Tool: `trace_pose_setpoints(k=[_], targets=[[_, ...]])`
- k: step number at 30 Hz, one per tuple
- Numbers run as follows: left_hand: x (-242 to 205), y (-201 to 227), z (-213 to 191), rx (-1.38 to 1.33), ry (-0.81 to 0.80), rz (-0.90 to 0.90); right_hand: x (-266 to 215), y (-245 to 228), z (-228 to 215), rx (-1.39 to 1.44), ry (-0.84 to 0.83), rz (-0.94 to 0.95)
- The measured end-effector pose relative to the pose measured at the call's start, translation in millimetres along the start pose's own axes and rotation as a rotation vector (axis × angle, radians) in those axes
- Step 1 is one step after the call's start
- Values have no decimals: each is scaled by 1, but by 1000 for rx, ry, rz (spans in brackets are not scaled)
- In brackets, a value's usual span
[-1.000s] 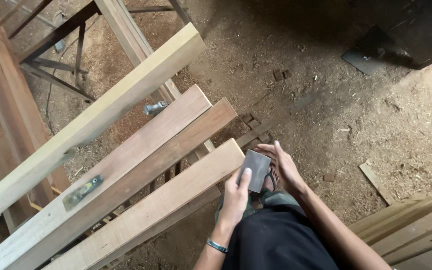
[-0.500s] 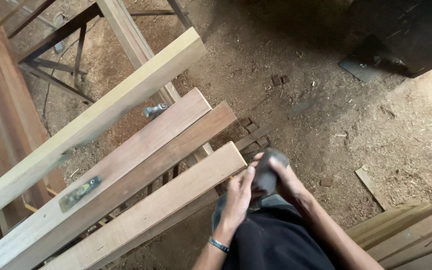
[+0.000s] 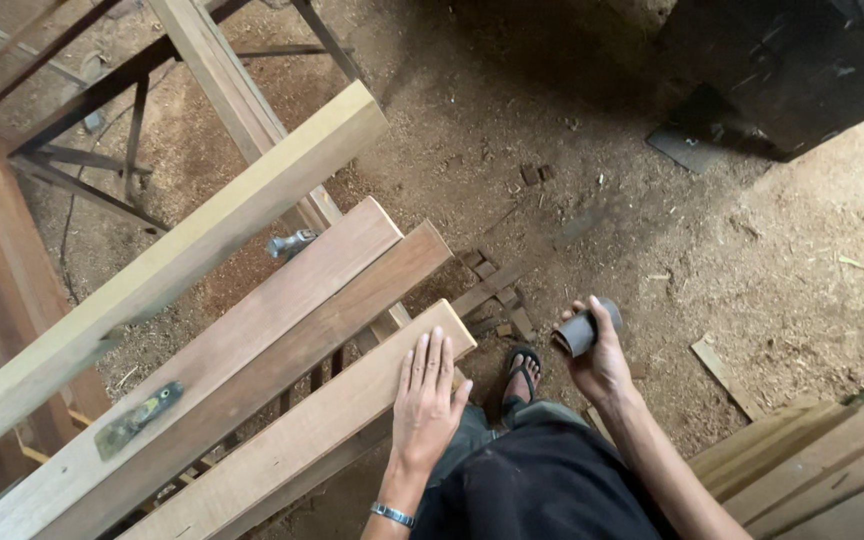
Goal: The person sands several wooden planks by hand using a piece of sandpaper, wiping the wood with their hand between sanding strokes.
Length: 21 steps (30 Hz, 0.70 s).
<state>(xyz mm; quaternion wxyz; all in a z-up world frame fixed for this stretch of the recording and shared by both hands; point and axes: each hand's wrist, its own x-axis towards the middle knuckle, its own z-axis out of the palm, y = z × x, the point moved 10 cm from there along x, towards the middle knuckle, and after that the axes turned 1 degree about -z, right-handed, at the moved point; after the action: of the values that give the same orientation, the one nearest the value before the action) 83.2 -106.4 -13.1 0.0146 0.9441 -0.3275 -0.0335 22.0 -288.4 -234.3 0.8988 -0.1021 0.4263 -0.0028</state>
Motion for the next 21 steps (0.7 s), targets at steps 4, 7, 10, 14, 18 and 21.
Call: trace_pose_setpoints(k=[4,7,10,14,18,21], targets=[[-4,-1,-4,33,2,20,2,6,1,3,-33,-4],[-6,0,-6,38,8,20,3,9,-1,-4,-5,15],[-7,1,-6,27,8,6,3,9,3,-7,1,26],[-12,-1,-5,18,0,-9,-2,9,11,-21,6,22],[-20,-4,-7,40,0,-10,-5,12,18,1,1,34],[-25,-5,-9,56,-1,-6,-6,14,22,-3,-44,37]])
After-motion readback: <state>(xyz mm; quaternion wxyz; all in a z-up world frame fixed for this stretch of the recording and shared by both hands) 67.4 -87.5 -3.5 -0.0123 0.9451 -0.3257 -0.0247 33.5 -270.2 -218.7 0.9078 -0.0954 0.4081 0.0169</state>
